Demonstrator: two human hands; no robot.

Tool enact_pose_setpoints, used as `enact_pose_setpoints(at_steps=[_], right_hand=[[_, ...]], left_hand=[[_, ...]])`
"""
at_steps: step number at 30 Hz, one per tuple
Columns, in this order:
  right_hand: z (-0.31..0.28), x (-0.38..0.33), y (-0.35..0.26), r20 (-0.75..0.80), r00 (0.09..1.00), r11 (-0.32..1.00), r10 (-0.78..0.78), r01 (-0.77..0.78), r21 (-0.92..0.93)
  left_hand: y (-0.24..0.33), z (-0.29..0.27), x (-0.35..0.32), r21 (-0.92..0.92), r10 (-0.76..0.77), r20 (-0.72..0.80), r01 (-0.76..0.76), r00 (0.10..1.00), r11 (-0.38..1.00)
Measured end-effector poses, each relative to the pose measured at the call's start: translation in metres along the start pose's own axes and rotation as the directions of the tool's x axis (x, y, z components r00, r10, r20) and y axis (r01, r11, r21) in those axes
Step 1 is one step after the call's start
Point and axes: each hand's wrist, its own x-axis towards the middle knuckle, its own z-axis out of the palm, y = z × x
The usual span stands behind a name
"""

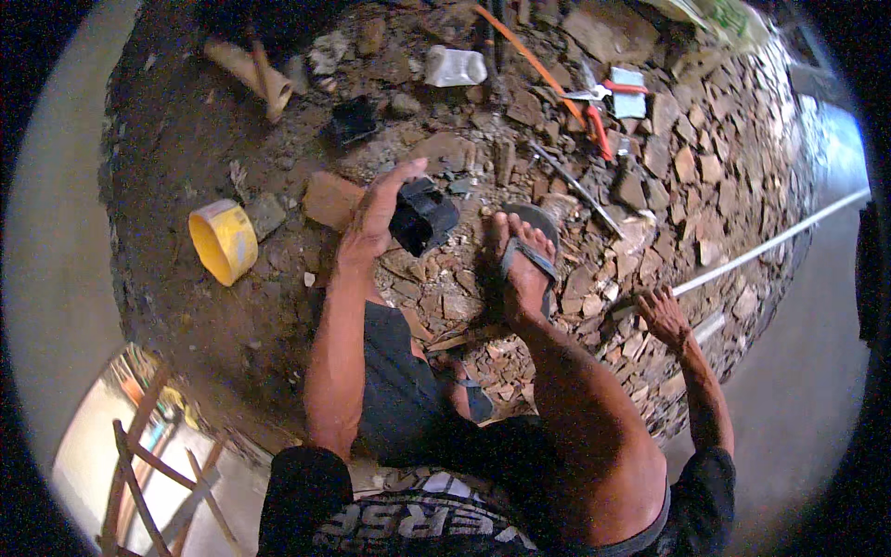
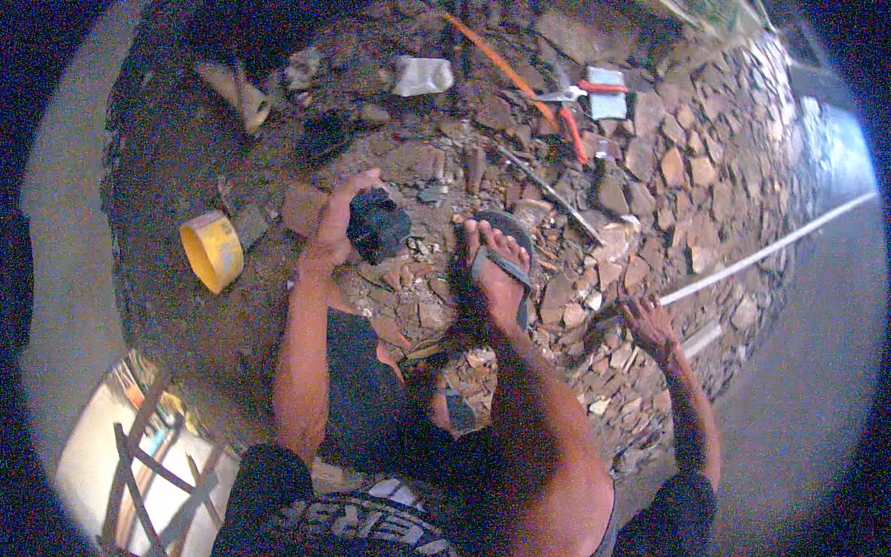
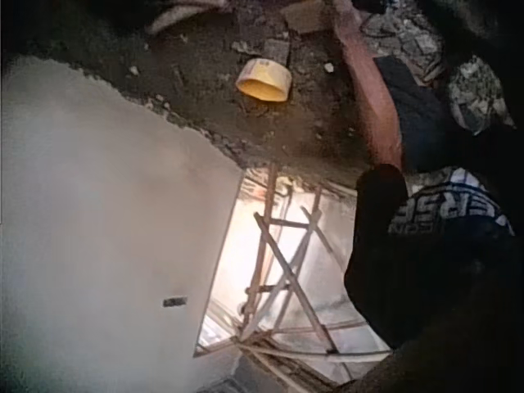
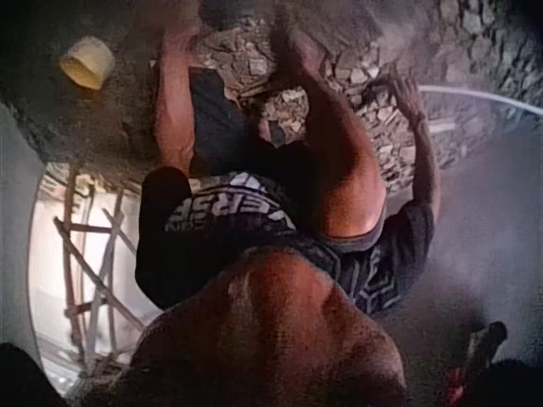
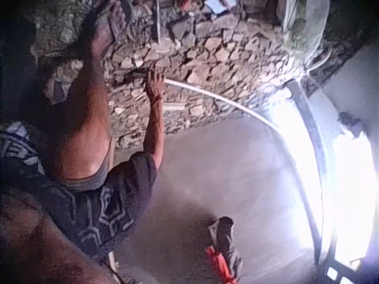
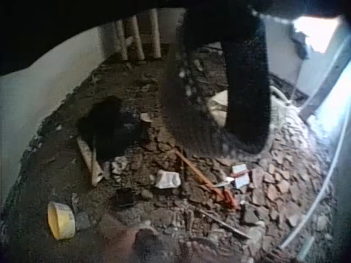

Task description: The person uses a hammer and pliers to modify a black plastic fitting, then rubs a dark rectangular object against a white wall. The person then uses pliers to cut a white pipe and inserts it into the fitting.

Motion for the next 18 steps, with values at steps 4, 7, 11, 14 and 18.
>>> enact_pose_setpoints(at_steps=[4, 7, 11, 14, 18], right_hand=[[-0.069, 0.042, -0.002, 0.116, 0.993, 1.000, -0.016, 0.016, 0.003], [-0.166, 0.078, -0.046, 0.014, 0.986, 0.985, -0.166, 0.166, 0.041], [-0.268, 0.122, -0.128, -0.189, 0.947, 0.965, -0.261, 0.263, -0.015], [-0.303, 0.154, -0.164, -0.311, 0.917, 0.959, -0.251, 0.279, 0.049], [-0.313, 0.180, -0.188, -0.518, 0.797, 0.935, -0.311, 0.353, -0.017]], left_hand=[[0.022, 0.001, -0.023, 0.389, 0.025, 0.031, -0.035, 0.999, 0.921], [0.033, -0.003, -0.037, 0.574, 0.039, 0.087, -0.082, 0.995, 0.815], [0.017, -0.005, -0.024, 0.778, 0.247, 0.153, -0.271, 0.957, 0.567], [0.019, -0.004, -0.026, 0.798, 0.289, 0.137, -0.278, 0.947, 0.534], [0.024, -0.014, -0.038, 0.775, 0.263, 0.074, -0.221, 0.962, 0.592]])
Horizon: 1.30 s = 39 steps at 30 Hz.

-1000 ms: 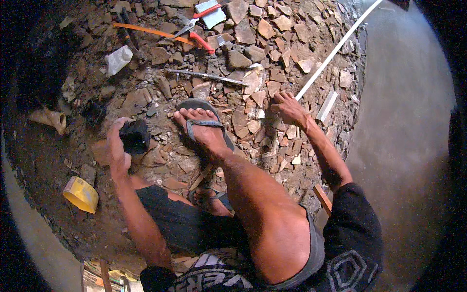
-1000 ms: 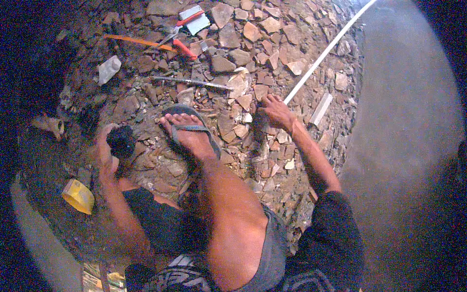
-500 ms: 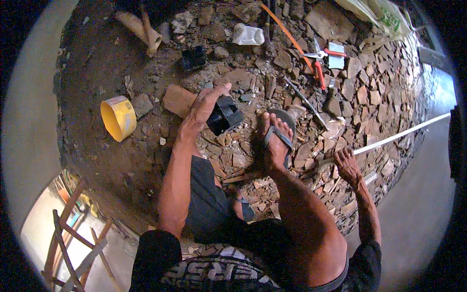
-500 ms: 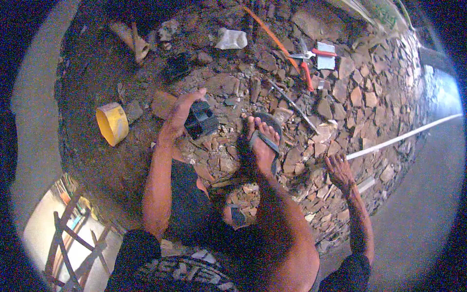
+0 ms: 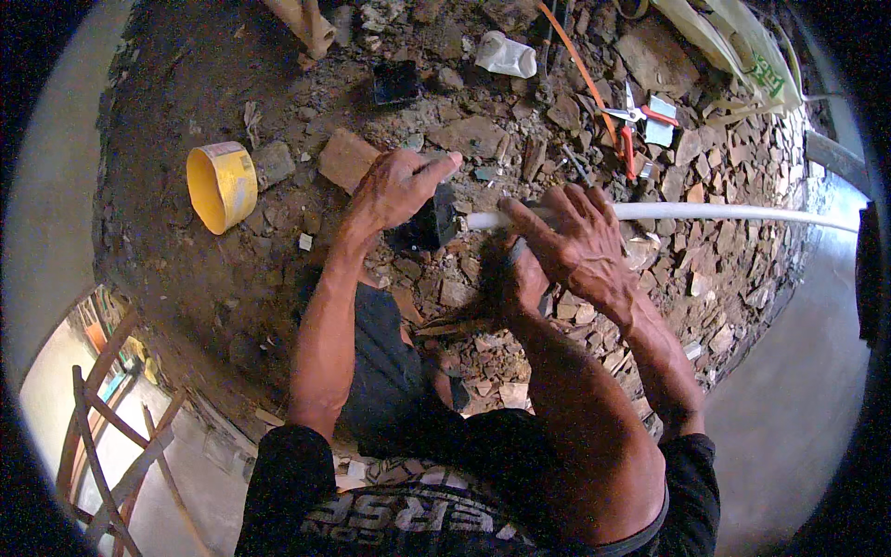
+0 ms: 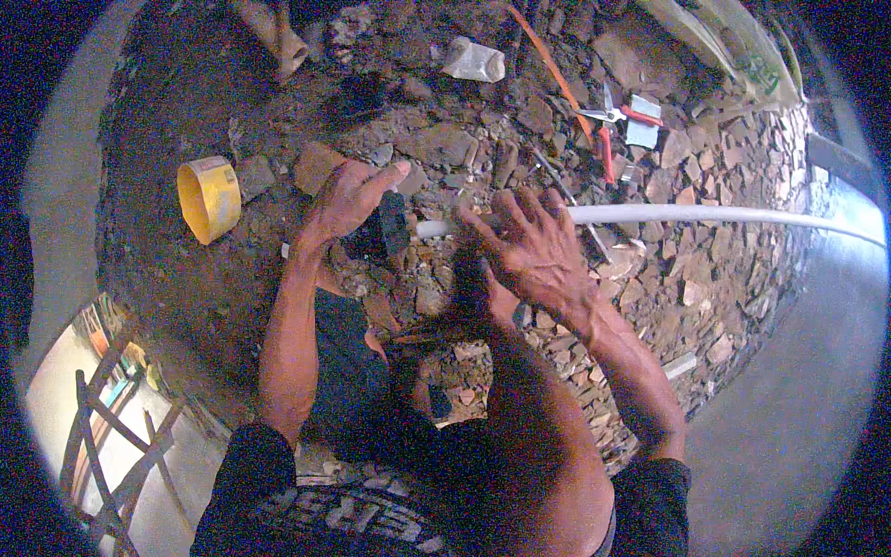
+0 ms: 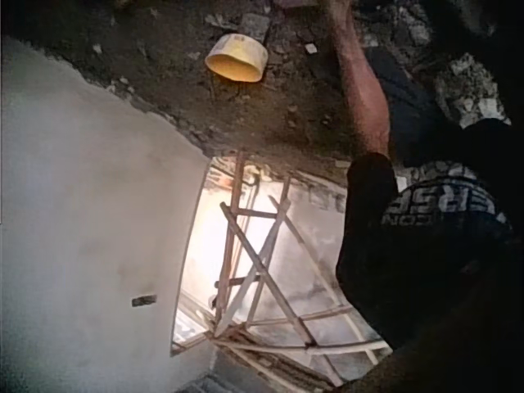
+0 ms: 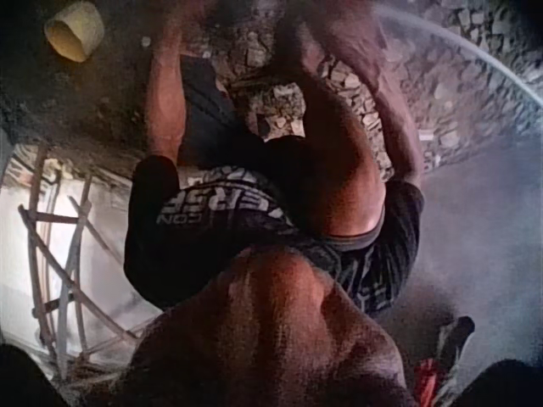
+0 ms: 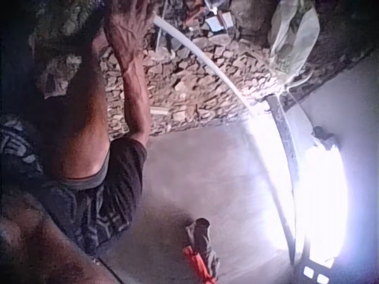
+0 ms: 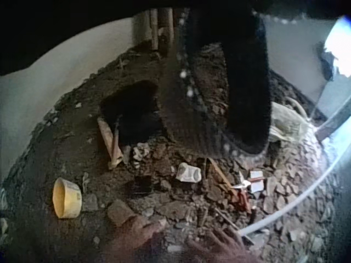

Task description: The person uses a hammer and pliers to modify a black plastic fitting, then rubs a dark rectangular object against a white wall. The person then uses pliers to cut a white pipe and inserts it into the fitting.

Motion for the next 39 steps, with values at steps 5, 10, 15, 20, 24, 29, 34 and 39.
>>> enact_pose_setpoints(at_steps=[5, 10, 15, 20, 24, 29, 34, 39], right_hand=[[-0.003, 0.016, -0.008, 0.140, 0.990, 0.997, 0.024, -0.033, 0.068], [-0.004, 0.024, -0.014, 0.064, 0.998, 0.997, -0.017, 0.012, 0.076], [-0.009, 0.027, -0.014, 0.023, 0.999, 0.996, -0.041, 0.039, 0.078], [-0.008, 0.028, -0.011, 0.035, 0.996, 0.993, -0.085, 0.081, 0.090], [-0.011, 0.033, -0.012, -0.138, 0.962, 0.967, -0.237, 0.247, 0.063], [-0.008, 0.037, -0.010, -0.074, 0.975, 0.972, -0.211, 0.218, 0.090], [-0.009, 0.047, -0.003, -0.025, 0.983, 0.977, -0.183, 0.184, 0.108], [-0.010, 0.052, 0.002, 0.018, 0.985, 0.977, -0.169, 0.166, 0.134]], left_hand=[[0.007, -0.009, -0.015, 0.019, -0.016, 0.003, 0.016, 1.000, 1.000], [0.012, -0.012, -0.020, 0.050, 0.014, -0.035, -0.013, 0.999, 0.999], [0.013, -0.009, -0.021, 0.077, 0.008, -0.080, -0.002, 0.997, 0.997], [0.003, -0.004, -0.016, 0.008, 0.054, -0.108, -0.053, 0.993, 0.999], [0.008, -0.007, -0.014, -0.026, -0.015, -0.022, 0.014, 1.000, 1.000], [0.015, -0.007, -0.020, 0.011, 0.006, -0.099, -0.005, 0.995, 1.000], [0.025, -0.003, -0.026, 0.100, 0.112, -0.241, -0.090, 0.964, 0.991], [0.031, 0.004, -0.033, 0.105, 0.182, -0.384, -0.152, 0.905, 0.983]])
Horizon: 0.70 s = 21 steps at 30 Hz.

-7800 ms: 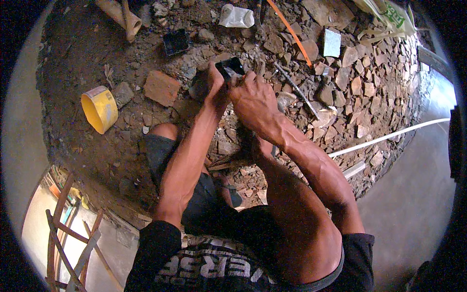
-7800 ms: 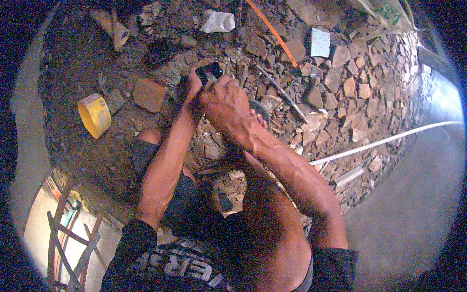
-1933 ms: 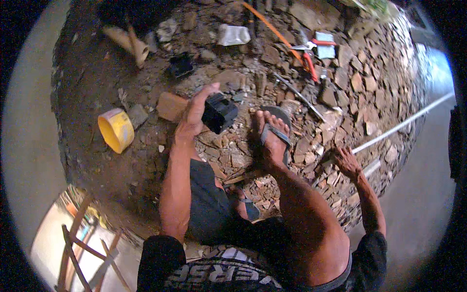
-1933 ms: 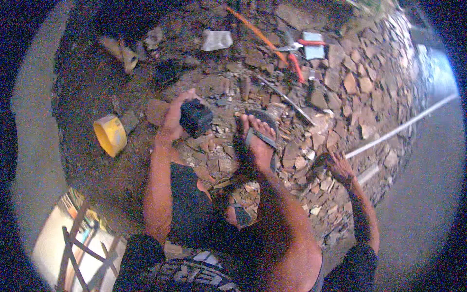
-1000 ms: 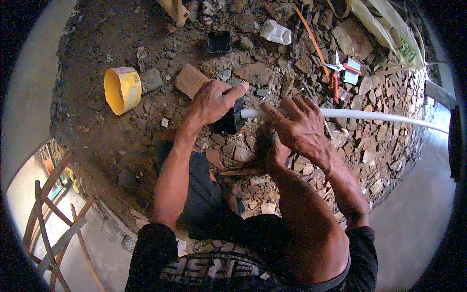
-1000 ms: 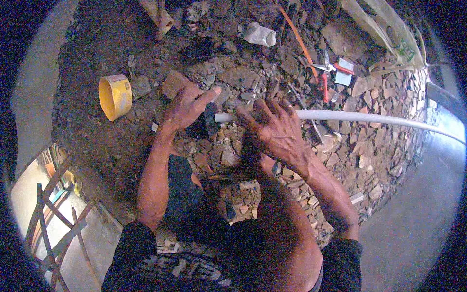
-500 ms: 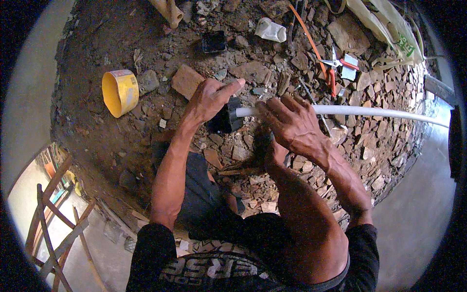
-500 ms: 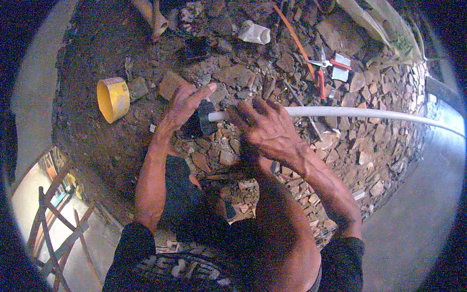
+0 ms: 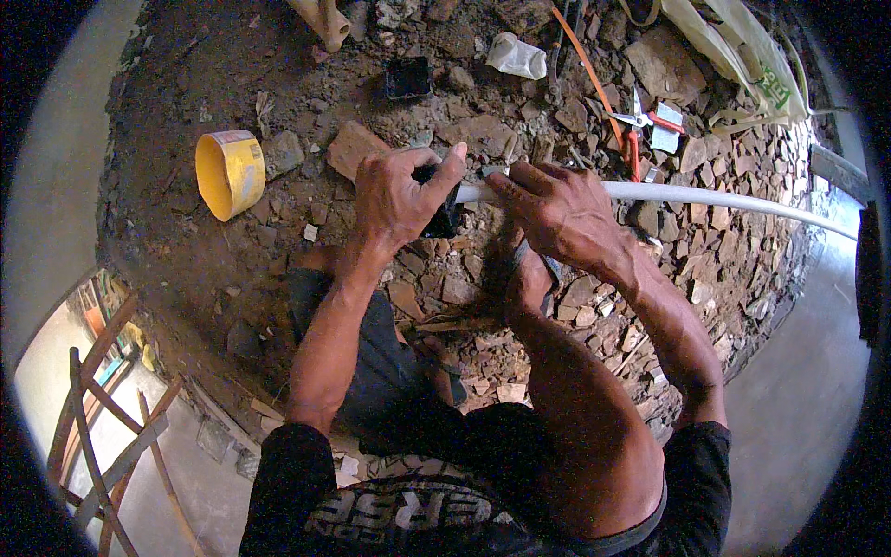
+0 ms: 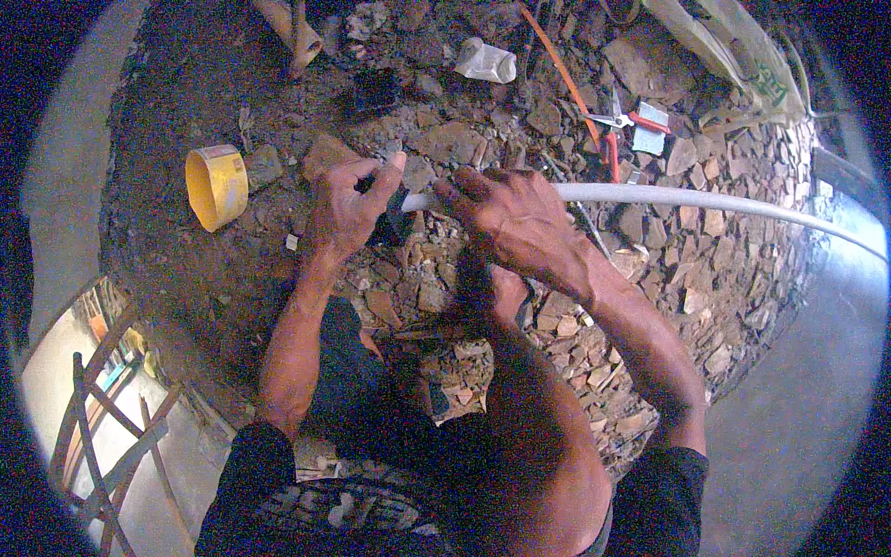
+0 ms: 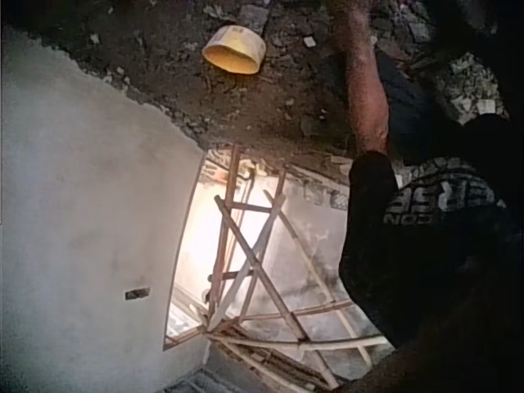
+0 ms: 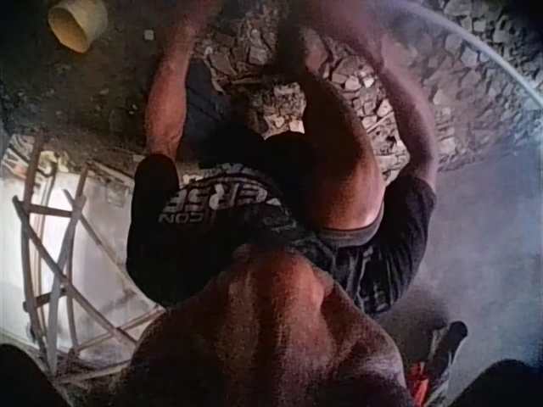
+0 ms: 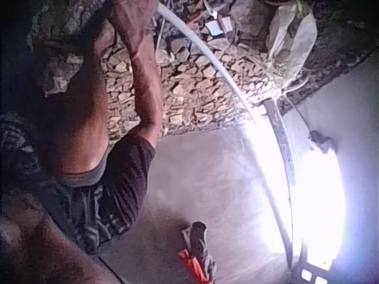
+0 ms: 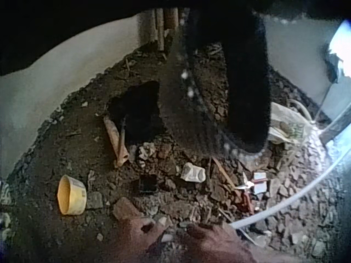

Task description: The person uses a hammer and pliers to modify a black plastic fitting, then rubs a dark rectangular object against a white wall. The person then uses pliers to cut a white pipe and inserts it into the fitting.

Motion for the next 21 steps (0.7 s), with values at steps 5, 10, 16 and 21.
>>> enact_pose_setpoints(at_steps=[5, 10, 16, 21], right_hand=[[0.009, 0.003, -0.002, -0.056, 0.994, 0.993, -0.090, 0.085, -0.085], [-0.007, -0.009, 0.004, 0.006, 1.000, 1.000, 0.009, -0.009, 0.021], [-0.001, -0.006, 0.008, -0.006, 1.000, 0.998, -0.014, 0.014, 0.056], [-0.004, 0.002, -0.003, 0.062, 0.997, 0.998, 0.047, -0.050, 0.047]], left_hand=[[0.010, 0.012, 0.000, 0.018, -0.089, -0.025, 0.089, 0.996, 0.996], [-0.012, -0.003, 0.010, 0.087, -0.151, 0.092, 0.143, 0.984, 0.986], [-0.003, -0.010, 0.020, 0.101, -0.252, 0.286, 0.233, 0.924, 0.967], [-0.008, -0.001, 0.016, 0.121, -0.227, 0.226, 0.204, 0.947, 0.971]])
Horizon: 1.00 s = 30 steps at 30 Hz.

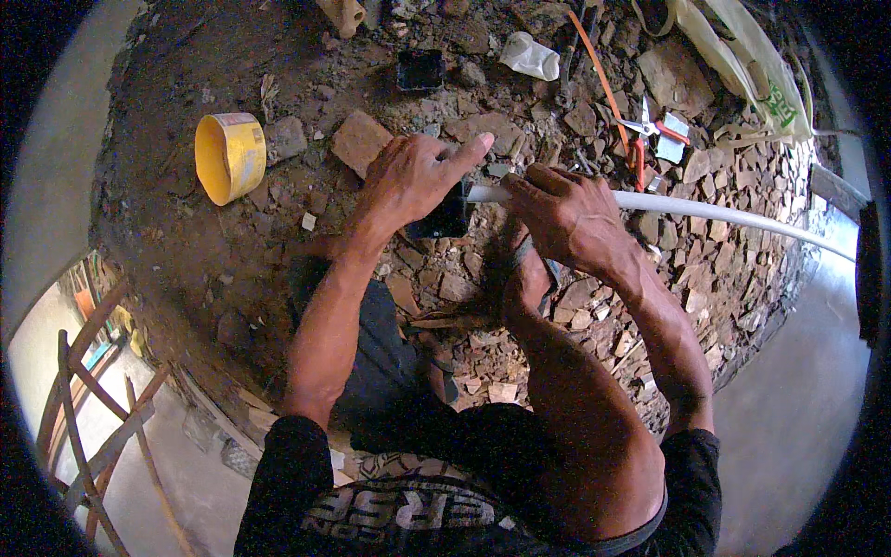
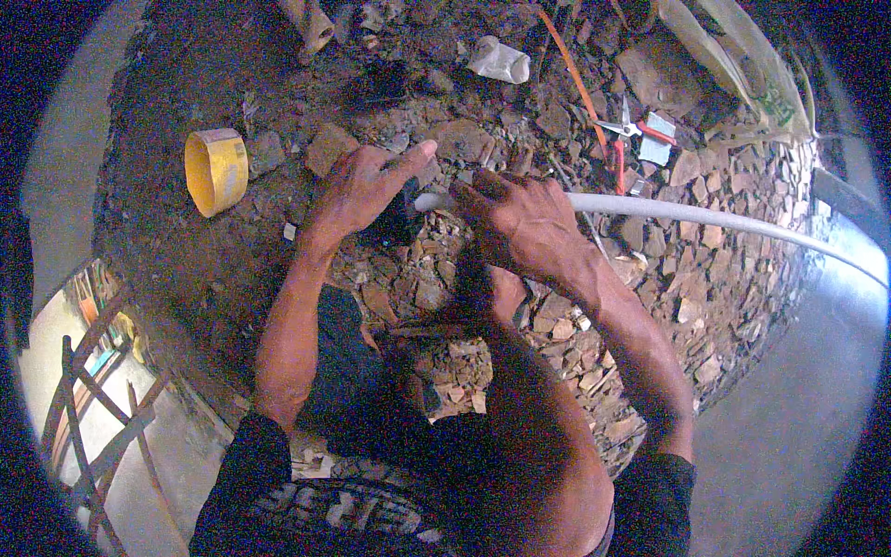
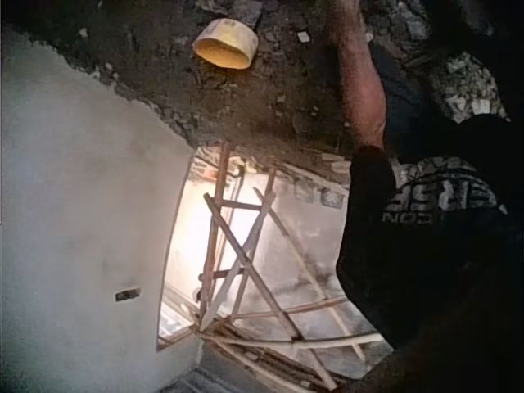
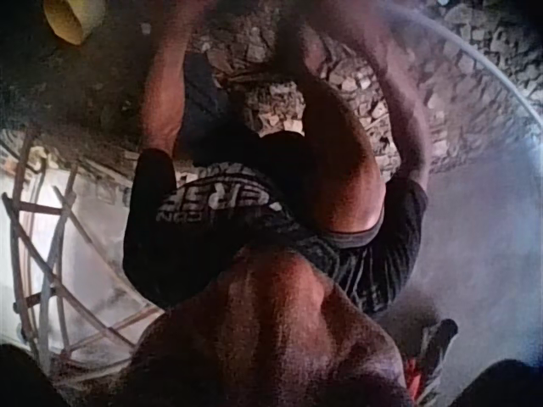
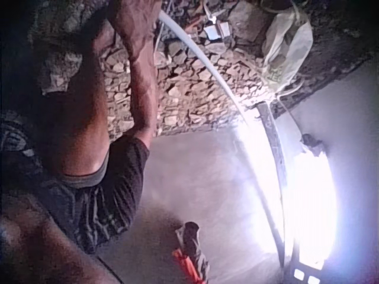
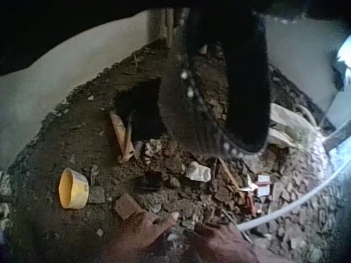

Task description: The person uses a hammer and pliers to modify a black plastic fitting, then rubs a dark rectangular object against a white wall. The person then uses pliers to cut a white pipe and inserts it into the fitting.

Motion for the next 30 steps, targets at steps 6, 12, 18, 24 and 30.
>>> enact_pose_setpoints(at_steps=[6, 12, 18, 24, 30], right_hand=[[0.011, -0.004, 0.005, -0.038, 0.995, 0.995, -0.097, 0.096, -0.010], [0.011, 0.001, 0.001, 0.001, 0.997, 0.997, -0.077, 0.077, -0.018], [0.015, 0.010, 0.006, 0.012, 0.998, 0.995, 0.069, -0.070, 0.067], [0.024, 0.025, 0.018, -0.051, 0.988, 0.989, 0.143, -0.141, 0.046], [0.005, 0.041, 0.006, -0.095, 0.987, 0.985, 0.130, -0.118, 0.128]], left_hand=[[0.012, -0.006, -0.001, -0.083, -0.087, 0.083, 0.094, 0.993, 0.992], [0.016, 0.006, -0.003, -0.024, 0.004, -0.009, -0.005, 1.000, 1.000], [-0.008, 0.015, 0.003, -0.367, 0.043, -0.133, -0.089, 0.990, 0.926], [-0.007, 0.053, -0.037, -0.264, 0.071, -0.694, -0.345, 0.716, 0.901], [0.011, 0.065, -0.043, 0.147, 0.308, -0.640, -0.282, 0.704, 0.948]])
